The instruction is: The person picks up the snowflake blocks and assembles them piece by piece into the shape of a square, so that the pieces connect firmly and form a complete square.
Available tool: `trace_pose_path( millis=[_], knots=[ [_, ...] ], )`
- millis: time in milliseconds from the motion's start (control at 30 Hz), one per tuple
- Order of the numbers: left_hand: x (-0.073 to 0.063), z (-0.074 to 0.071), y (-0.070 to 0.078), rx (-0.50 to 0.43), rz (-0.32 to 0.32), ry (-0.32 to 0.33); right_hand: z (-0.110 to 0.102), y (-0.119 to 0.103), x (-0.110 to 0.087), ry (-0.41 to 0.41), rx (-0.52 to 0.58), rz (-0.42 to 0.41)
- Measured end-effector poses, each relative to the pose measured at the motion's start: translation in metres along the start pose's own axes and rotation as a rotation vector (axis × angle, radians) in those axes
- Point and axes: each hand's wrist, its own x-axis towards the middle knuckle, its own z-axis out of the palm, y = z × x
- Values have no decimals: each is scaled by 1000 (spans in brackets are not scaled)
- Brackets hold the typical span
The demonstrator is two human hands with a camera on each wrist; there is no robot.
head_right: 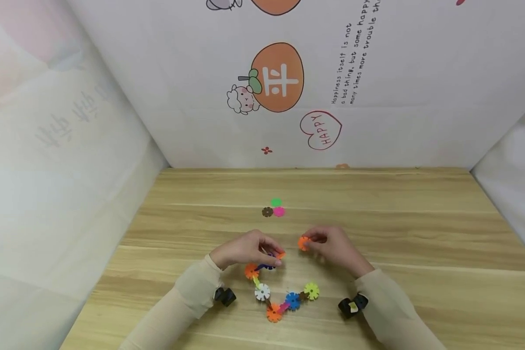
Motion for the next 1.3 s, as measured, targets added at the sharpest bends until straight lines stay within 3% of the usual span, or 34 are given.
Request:
trace_pose_path(
  millis=[133, 400, 833, 1300],
  knots=[
    [0, 0, -1, 6, -17, 2, 0, -9, -13, -2, 97, 52],
    [0, -1, 2, 5, -15, 1, 3, -28, -23, -68, 226, 52],
    [-1, -1, 6, 1, -16, -20, 7, -36, -21, -111, 200, 19],
    [-3, 3, 6, 5, -7, 5, 7, -43, -21, -153, 235, -18]
  ],
)
